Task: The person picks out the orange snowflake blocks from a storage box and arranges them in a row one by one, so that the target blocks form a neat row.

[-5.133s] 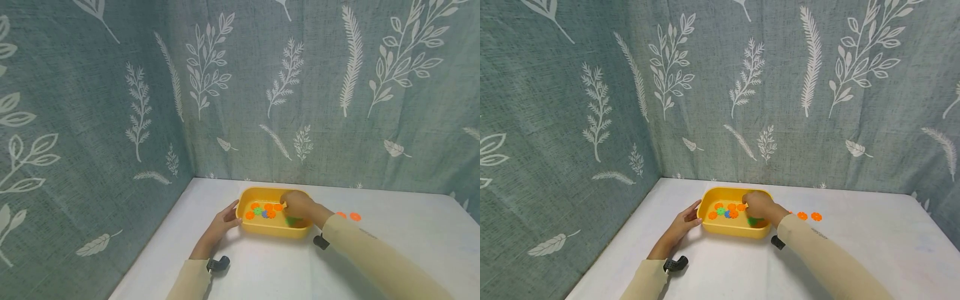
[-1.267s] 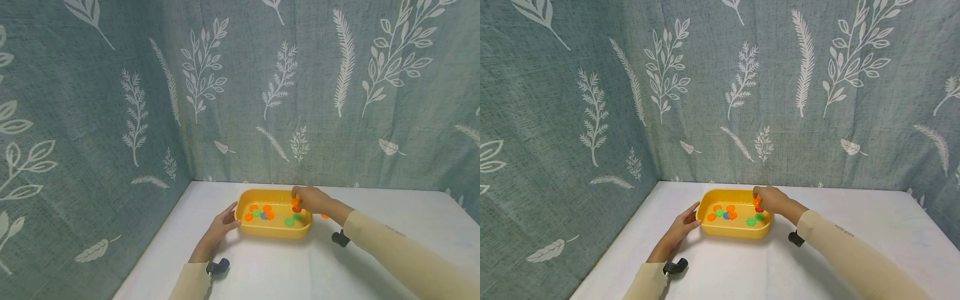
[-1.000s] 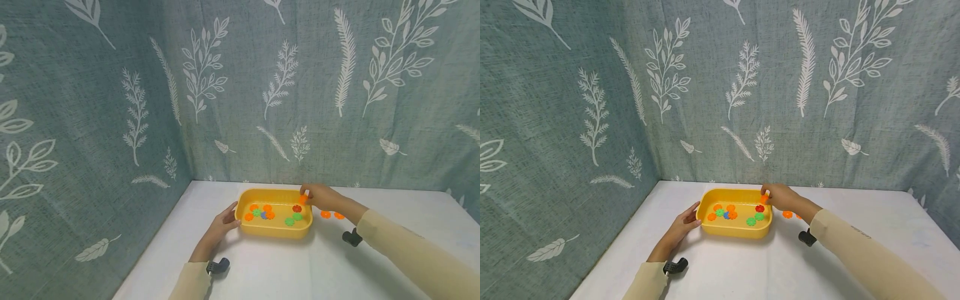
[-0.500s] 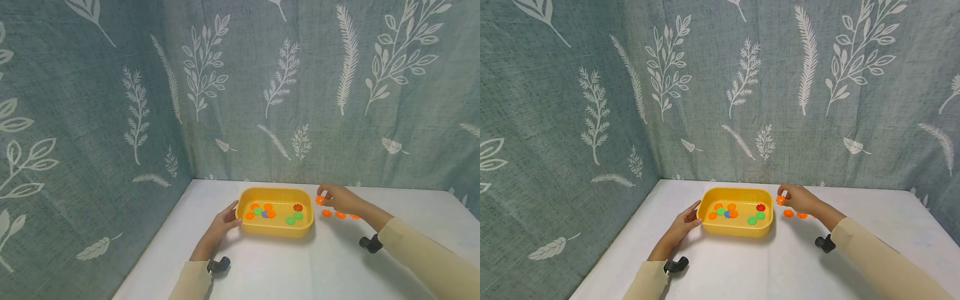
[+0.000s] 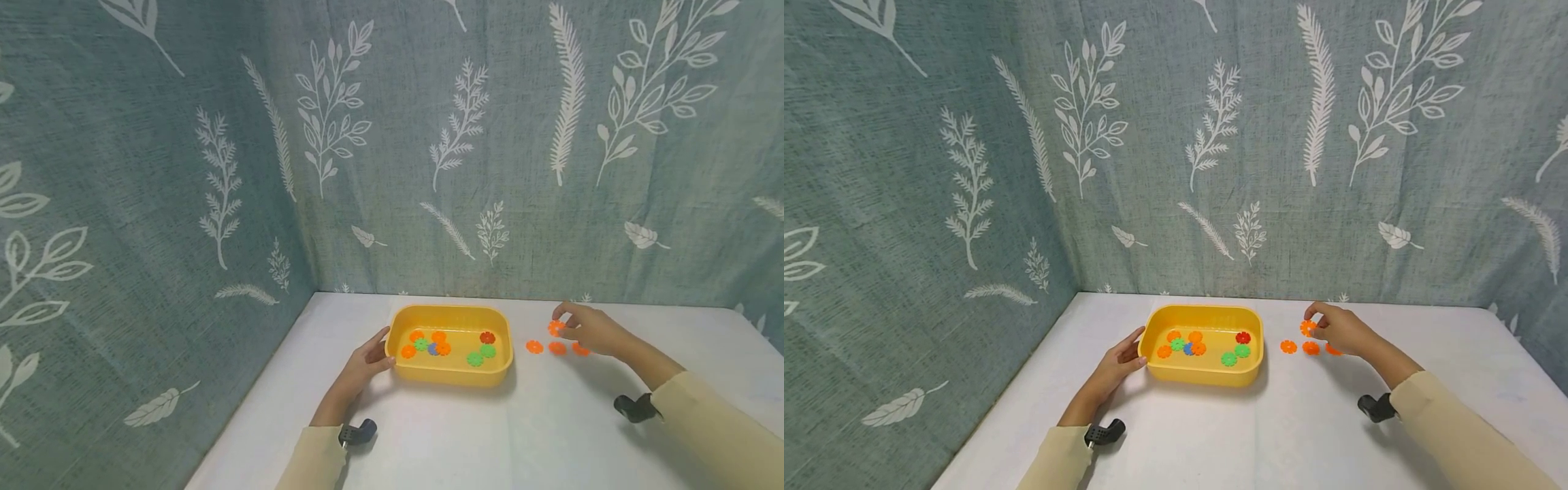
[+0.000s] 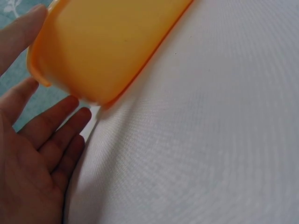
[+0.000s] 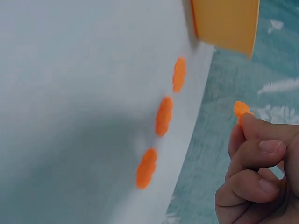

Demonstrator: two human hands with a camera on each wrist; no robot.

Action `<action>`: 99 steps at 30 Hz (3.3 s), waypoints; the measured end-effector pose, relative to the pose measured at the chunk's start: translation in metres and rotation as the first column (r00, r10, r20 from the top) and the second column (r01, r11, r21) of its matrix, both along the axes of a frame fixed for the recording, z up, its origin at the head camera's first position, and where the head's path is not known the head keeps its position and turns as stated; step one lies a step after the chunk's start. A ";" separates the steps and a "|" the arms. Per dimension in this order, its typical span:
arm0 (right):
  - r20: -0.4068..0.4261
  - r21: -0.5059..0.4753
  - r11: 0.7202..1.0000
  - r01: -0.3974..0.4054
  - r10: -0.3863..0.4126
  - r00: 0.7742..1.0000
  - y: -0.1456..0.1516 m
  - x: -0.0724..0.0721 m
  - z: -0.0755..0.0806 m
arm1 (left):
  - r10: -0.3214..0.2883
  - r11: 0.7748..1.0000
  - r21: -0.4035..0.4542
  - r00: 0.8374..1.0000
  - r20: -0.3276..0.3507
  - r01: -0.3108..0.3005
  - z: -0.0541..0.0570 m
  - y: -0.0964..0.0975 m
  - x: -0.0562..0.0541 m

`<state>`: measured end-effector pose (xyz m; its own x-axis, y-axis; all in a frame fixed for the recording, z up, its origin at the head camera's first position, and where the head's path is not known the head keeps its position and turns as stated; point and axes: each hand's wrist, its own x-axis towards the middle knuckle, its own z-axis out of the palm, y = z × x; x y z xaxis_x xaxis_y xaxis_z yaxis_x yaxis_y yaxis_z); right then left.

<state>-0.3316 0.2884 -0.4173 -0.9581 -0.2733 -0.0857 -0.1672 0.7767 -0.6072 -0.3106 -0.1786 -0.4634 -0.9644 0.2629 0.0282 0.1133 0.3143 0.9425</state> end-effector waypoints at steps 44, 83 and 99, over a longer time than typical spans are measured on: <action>0.022 -0.033 0.987 0.160 -0.159 0.987 0.071 0.016 -0.040 | 0.033 0.999 0.002 0.999 -0.020 -0.033 -0.032 -0.006 -0.023; 0.009 0.151 0.974 0.171 -0.174 0.985 0.070 0.016 -0.039 | 0.015 1.000 0.026 1.000 -0.020 -0.015 -0.030 -0.002 -0.022; 0.035 0.147 0.974 0.174 -0.181 0.983 0.076 0.017 -0.039 | 0.020 0.999 0.042 1.000 -0.006 -0.019 -0.031 0.000 -0.022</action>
